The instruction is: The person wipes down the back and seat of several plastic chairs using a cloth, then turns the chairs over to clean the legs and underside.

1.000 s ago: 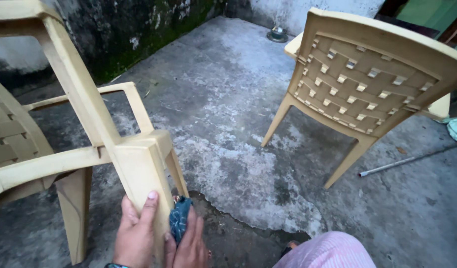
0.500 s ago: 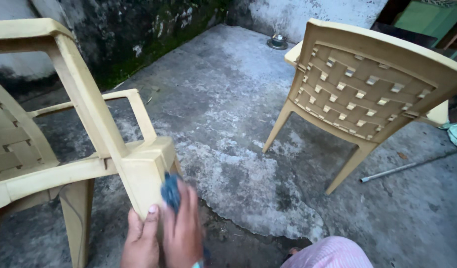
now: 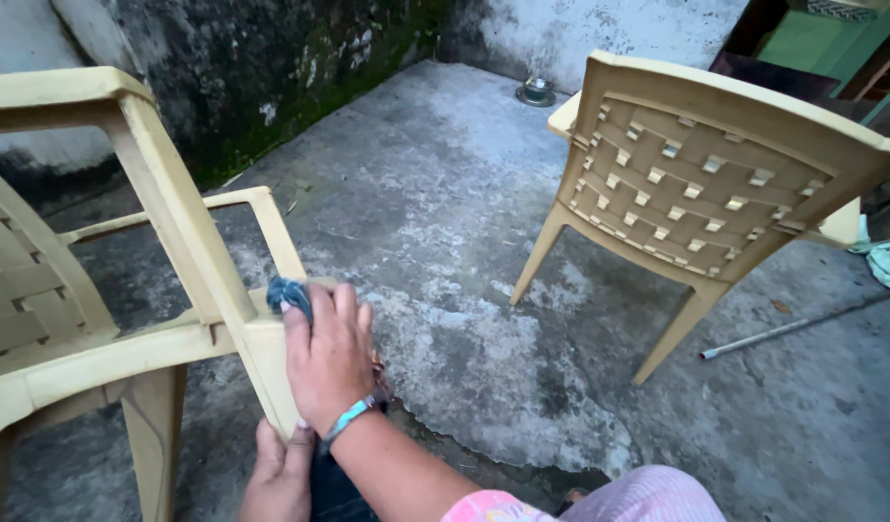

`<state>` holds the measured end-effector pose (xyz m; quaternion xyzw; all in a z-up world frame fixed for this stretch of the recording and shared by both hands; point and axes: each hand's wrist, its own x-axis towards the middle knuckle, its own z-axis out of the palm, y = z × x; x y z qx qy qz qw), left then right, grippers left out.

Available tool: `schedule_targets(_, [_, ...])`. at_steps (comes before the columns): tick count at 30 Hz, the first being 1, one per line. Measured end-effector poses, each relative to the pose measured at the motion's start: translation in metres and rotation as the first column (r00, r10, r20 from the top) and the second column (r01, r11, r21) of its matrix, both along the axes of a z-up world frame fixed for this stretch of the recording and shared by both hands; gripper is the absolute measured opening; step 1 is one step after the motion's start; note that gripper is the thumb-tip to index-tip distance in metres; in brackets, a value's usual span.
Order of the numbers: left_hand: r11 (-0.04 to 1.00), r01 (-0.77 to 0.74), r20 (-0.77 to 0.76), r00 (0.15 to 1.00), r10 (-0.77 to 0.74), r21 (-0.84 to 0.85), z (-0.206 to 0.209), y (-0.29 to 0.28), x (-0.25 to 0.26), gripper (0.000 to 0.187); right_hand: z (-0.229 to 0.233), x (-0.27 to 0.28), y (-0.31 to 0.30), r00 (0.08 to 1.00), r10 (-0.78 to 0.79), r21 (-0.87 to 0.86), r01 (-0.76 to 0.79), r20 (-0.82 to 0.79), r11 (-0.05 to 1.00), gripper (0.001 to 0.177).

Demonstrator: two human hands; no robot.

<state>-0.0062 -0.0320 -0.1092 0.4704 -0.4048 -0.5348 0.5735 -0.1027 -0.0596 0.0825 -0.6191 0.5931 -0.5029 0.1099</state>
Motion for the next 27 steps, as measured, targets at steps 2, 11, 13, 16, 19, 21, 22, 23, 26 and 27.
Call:
schedule_targets(2, [1.000, -0.014, -0.070, 0.997, 0.014, 0.006, -0.002, -0.001, -0.002, 0.053, 0.001, -0.007, 0.008, 0.999, 0.032, 0.028, -0.032, -0.028, 0.999, 0.033])
schedule_targets(11, [0.930, -0.236, 0.166, 0.967, 0.195, 0.281, 0.138, 0.002, 0.004, 0.062, 0.009, -0.008, 0.029, 0.999, 0.034, 0.044, -0.035, 0.028, 0.998, 0.037])
schedule_targets(13, [0.917, -0.312, 0.345, 0.913, 0.218, 0.246, 0.138, -0.001, -0.002, 0.063, 0.009, 0.000, 0.045, 0.998, 0.038, -0.065, -0.035, 0.053, 0.997, 0.035])
schedule_targets(16, [0.953, -0.269, 0.096, 0.962, 0.258, 0.139, 0.110, -0.002, -0.011, 0.061, 0.000, -0.005, 0.039, 0.993, 0.079, -0.039, -0.076, 0.084, 0.996, 0.032])
schedule_targets(19, [0.955, -0.273, 0.164, 0.953, 0.253, 0.115, 0.085, -0.006, -0.013, 0.059, -0.023, -0.016, 0.004, 0.972, 0.126, -0.075, -0.143, -0.201, 0.987, 0.026])
schedule_targets(21, [0.956, -0.261, 0.186, 0.954, 0.234, 0.137, 0.081, -0.006, -0.011, 0.059, -0.038, -0.023, -0.027, 0.957, 0.170, -0.042, -0.184, -0.237, 0.982, 0.027])
schedule_targets(22, [0.955, -0.255, 0.194, 0.955, 0.224, 0.149, 0.082, -0.004, -0.013, 0.060, -0.040, -0.025, -0.045, 0.970, 0.206, 0.022, -0.205, -0.125, 0.978, 0.030])
schedule_targets(23, [0.943, -0.277, 0.191, 0.951, 0.242, 0.183, 0.085, -0.002, -0.014, 0.060, -0.042, -0.026, -0.058, 0.972, 0.234, 0.084, -0.232, -0.010, 0.969, 0.032])
schedule_targets(26, [0.906, -0.317, 0.163, 0.946, 0.281, 0.280, 0.095, -0.002, -0.016, 0.058, -0.036, -0.032, -0.073, 0.925, 0.239, 0.301, -0.328, 0.296, 0.895, 0.032])
schedule_targets(27, [0.897, -0.310, 0.133, 0.950, 0.282, 0.314, 0.096, -0.005, -0.016, 0.058, -0.034, -0.029, -0.069, 0.942, 0.182, 0.295, -0.266, 0.283, 0.918, 0.032])
